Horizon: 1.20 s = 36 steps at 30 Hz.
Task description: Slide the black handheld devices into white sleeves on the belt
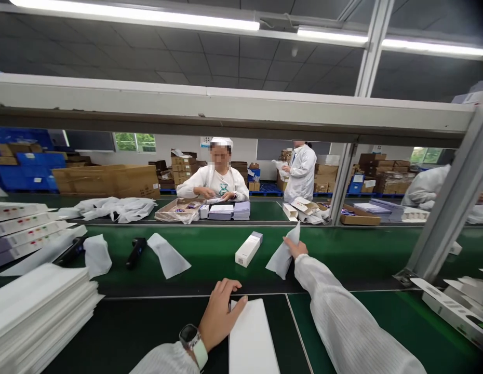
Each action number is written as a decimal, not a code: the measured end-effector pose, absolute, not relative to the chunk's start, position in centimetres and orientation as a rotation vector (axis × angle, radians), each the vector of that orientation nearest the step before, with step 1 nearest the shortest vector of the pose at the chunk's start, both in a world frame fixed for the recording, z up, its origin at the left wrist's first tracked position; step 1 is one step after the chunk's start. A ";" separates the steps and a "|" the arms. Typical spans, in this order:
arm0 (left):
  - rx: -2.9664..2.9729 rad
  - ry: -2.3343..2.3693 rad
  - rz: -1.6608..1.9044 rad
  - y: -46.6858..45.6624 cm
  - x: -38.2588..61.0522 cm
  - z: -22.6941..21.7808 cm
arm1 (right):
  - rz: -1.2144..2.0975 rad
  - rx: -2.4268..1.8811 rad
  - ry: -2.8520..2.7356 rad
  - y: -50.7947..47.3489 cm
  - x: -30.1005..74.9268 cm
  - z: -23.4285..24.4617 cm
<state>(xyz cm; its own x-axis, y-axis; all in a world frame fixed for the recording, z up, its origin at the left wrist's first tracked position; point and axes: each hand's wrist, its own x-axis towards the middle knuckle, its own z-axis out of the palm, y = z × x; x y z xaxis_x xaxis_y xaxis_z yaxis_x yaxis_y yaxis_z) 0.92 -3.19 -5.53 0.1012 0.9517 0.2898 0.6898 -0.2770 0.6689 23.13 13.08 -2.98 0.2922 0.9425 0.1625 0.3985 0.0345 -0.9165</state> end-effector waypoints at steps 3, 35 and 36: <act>2.047 1.649 0.882 -2.8 1.0 -5.7 | 0.571 -1.641 -1.300 14.1 23.8 -3.8; 1.675 1.000 1.027 -0.7 0.9 -4.9 | 1.436 -0.601 -1.882 5.8 18.0 -7.2; 1.669 1.019 1.036 -0.8 1.0 -5.0 | 1.416 -0.634 -1.871 5.9 18.0 -7.1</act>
